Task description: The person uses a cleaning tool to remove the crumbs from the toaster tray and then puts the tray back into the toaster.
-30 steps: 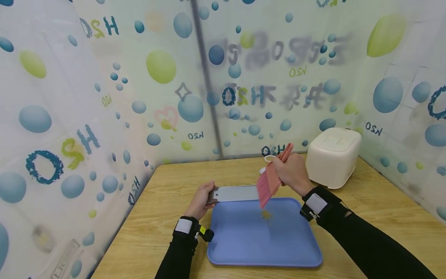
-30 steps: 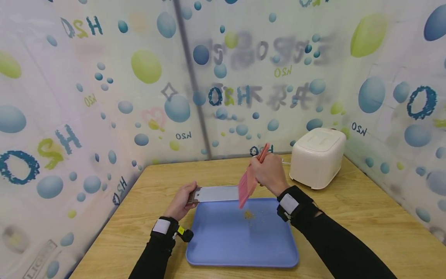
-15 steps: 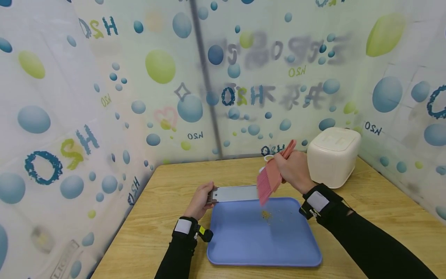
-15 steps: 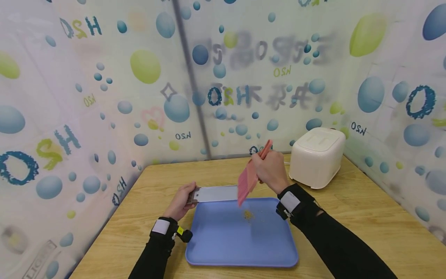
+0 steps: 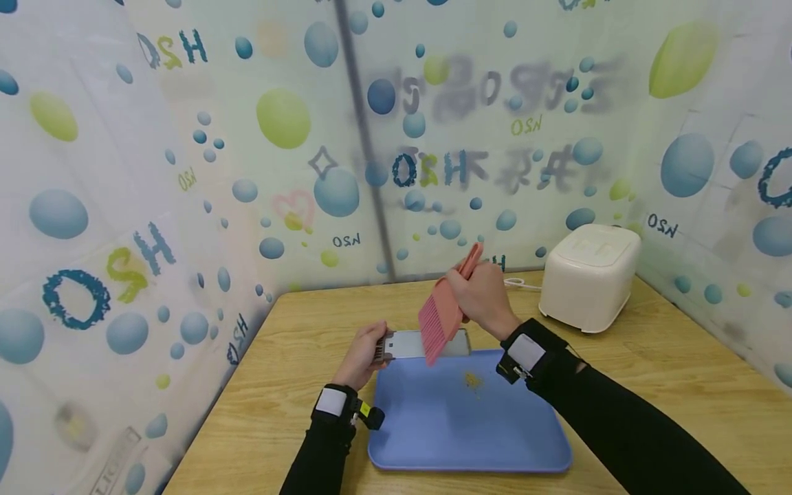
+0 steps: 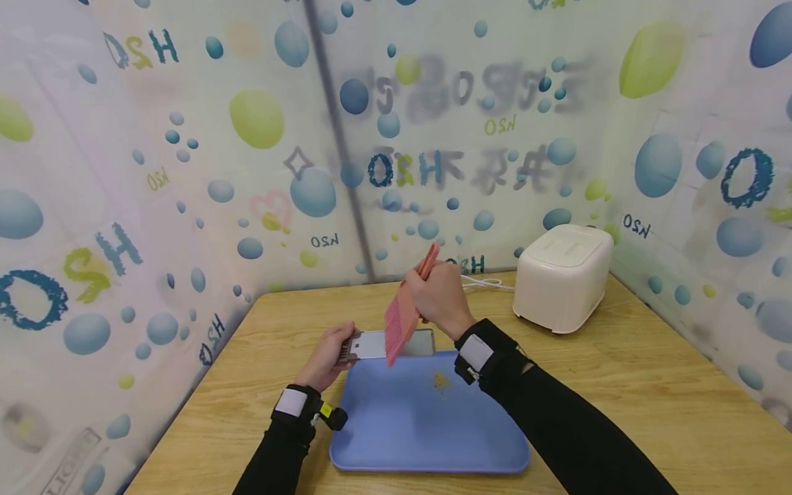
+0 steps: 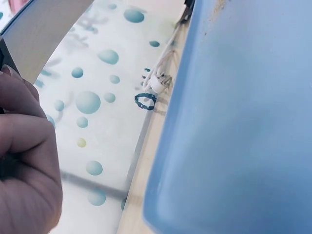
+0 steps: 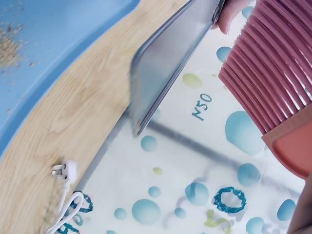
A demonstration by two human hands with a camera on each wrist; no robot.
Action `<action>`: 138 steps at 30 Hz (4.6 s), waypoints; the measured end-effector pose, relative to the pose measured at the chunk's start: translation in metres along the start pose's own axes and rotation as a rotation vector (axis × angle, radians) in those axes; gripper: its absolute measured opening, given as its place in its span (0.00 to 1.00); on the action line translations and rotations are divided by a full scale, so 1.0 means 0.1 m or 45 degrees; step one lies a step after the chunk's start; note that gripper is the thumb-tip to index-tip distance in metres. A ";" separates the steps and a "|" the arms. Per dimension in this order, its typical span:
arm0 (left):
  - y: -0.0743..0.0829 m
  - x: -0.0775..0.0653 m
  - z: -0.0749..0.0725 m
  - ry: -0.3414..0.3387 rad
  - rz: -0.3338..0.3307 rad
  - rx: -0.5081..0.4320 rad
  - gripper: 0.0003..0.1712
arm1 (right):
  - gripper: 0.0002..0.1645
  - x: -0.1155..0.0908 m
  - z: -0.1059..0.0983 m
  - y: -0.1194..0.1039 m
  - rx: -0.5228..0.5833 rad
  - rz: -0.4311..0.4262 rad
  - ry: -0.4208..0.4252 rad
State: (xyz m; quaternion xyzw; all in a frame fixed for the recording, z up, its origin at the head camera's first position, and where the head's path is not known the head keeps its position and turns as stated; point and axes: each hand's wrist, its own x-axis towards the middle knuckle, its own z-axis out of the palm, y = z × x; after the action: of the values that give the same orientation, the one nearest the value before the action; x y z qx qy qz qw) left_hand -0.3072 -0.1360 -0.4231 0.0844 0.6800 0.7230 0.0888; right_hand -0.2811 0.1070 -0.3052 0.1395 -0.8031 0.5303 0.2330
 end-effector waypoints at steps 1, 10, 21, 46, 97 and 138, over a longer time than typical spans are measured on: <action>0.00 0.00 0.00 -0.002 0.005 -0.005 0.23 | 0.20 0.00 0.03 -0.02 0.015 -0.005 -0.018; 0.03 -0.02 0.02 -0.025 0.027 0.003 0.23 | 0.16 -0.02 0.33 -0.11 0.076 -0.033 -0.117; 0.06 -0.05 0.03 -0.019 0.014 -0.004 0.22 | 0.19 -0.06 0.56 -0.17 0.026 -0.033 -0.148; 0.01 -0.01 -0.01 -0.036 0.016 -0.053 0.22 | 0.21 -0.14 0.42 0.04 -0.042 0.062 -0.126; 0.03 -0.01 0.02 0.029 0.019 -0.025 0.21 | 0.19 -0.12 -0.06 0.31 -0.135 0.137 -0.008; 0.03 0.00 -0.01 0.045 0.018 -0.051 0.27 | 0.23 -0.04 -0.46 0.33 -0.137 0.055 -0.405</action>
State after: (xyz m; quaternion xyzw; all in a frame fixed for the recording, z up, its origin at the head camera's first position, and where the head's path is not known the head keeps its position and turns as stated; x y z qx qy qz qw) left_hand -0.3074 -0.1369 -0.4197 0.0748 0.6662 0.7383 0.0733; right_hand -0.2825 0.1627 -0.3181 0.1918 -0.8598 0.4628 0.0987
